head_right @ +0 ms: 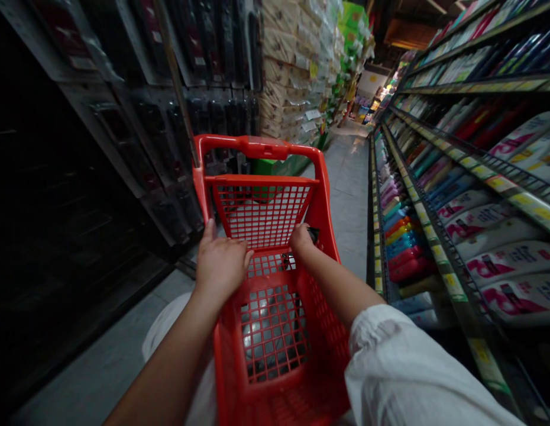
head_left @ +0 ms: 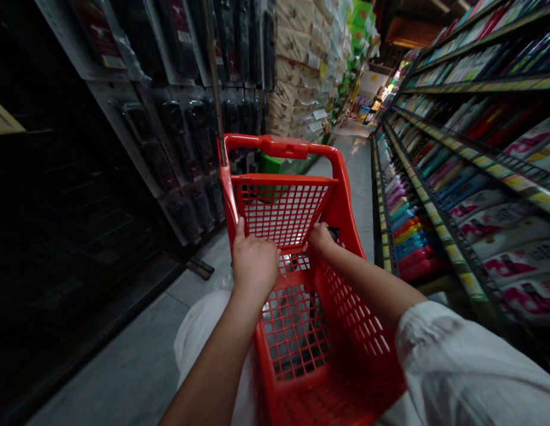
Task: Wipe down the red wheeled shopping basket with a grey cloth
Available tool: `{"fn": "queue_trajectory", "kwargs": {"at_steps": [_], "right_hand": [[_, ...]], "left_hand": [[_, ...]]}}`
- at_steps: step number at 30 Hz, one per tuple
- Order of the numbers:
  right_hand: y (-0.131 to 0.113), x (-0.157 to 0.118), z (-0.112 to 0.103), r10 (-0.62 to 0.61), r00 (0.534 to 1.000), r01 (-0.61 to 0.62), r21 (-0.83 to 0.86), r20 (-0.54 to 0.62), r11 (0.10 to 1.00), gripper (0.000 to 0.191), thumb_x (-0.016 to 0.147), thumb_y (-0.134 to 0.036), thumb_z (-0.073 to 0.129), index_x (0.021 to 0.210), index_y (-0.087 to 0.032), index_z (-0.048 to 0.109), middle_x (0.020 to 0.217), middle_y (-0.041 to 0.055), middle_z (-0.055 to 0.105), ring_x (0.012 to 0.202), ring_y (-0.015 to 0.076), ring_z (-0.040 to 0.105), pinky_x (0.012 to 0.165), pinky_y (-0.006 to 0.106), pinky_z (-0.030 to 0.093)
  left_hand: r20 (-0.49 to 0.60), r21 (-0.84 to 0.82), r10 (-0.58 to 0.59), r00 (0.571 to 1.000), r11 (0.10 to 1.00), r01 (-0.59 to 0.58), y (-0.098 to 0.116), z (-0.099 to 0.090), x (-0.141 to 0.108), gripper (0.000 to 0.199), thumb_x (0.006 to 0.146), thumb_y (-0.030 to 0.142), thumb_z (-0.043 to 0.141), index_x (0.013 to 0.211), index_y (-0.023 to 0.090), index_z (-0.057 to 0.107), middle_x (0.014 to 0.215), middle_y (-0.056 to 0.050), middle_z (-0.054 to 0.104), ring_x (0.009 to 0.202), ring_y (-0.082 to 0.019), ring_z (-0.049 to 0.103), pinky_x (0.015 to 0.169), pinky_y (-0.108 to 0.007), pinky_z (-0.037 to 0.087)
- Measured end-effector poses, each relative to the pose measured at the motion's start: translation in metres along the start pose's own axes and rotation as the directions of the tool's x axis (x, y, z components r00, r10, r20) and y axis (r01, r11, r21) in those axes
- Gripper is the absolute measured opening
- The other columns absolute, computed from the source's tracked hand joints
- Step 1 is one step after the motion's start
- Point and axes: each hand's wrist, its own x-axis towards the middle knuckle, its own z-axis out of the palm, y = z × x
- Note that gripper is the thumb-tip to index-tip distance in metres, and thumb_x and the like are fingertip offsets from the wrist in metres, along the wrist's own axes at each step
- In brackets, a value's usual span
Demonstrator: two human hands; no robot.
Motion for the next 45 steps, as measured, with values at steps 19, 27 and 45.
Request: {"fn": "queue_trajectory", "kwargs": {"at_steps": [19,27,45], "right_hand": [[0.035,-0.105,-0.06,-0.183,0.983,0.174,-0.207,-0.022,0.963,0.022,0.089,-0.016,0.055,0.09,-0.018,0.076,0.1,0.0135,0.072,0.099,0.0276,0.053,0.066,0.034,0.036],[0.11,-0.045,-0.105,-0.022,0.976,-0.027,-0.219,-0.215,0.975,0.03,0.097,-0.022,0.046,0.099,-0.021,0.076,0.115,0.0111,0.069,0.11,0.0294,0.048,0.07,0.034,0.033],[0.018,-0.166,-0.043,-0.234,0.97,0.225,-0.12,-0.067,0.967,0.021,0.092,-0.024,0.057,0.088,-0.024,0.077,0.105,0.0109,0.07,0.1,0.0269,0.052,0.071,0.036,0.036]], "left_hand": [[-0.044,-0.016,0.022,0.999,1.0,-0.023,-0.004,0.003,-0.003,0.036,0.09,0.033,0.05,0.074,0.017,0.077,0.065,-0.008,0.069,0.073,-0.025,0.066,0.118,-0.056,0.025],[-0.036,0.0,0.01,0.999,1.0,-0.01,-0.004,0.003,0.002,0.033,0.089,0.032,0.052,0.075,0.018,0.078,0.069,-0.008,0.073,0.074,-0.025,0.068,0.119,-0.054,0.026],[-0.066,-0.071,0.006,0.998,0.997,-0.011,-0.005,0.006,0.001,0.035,0.087,0.025,0.046,0.071,0.021,0.077,0.066,-0.006,0.071,0.068,-0.024,0.066,0.121,-0.058,0.017]]}}
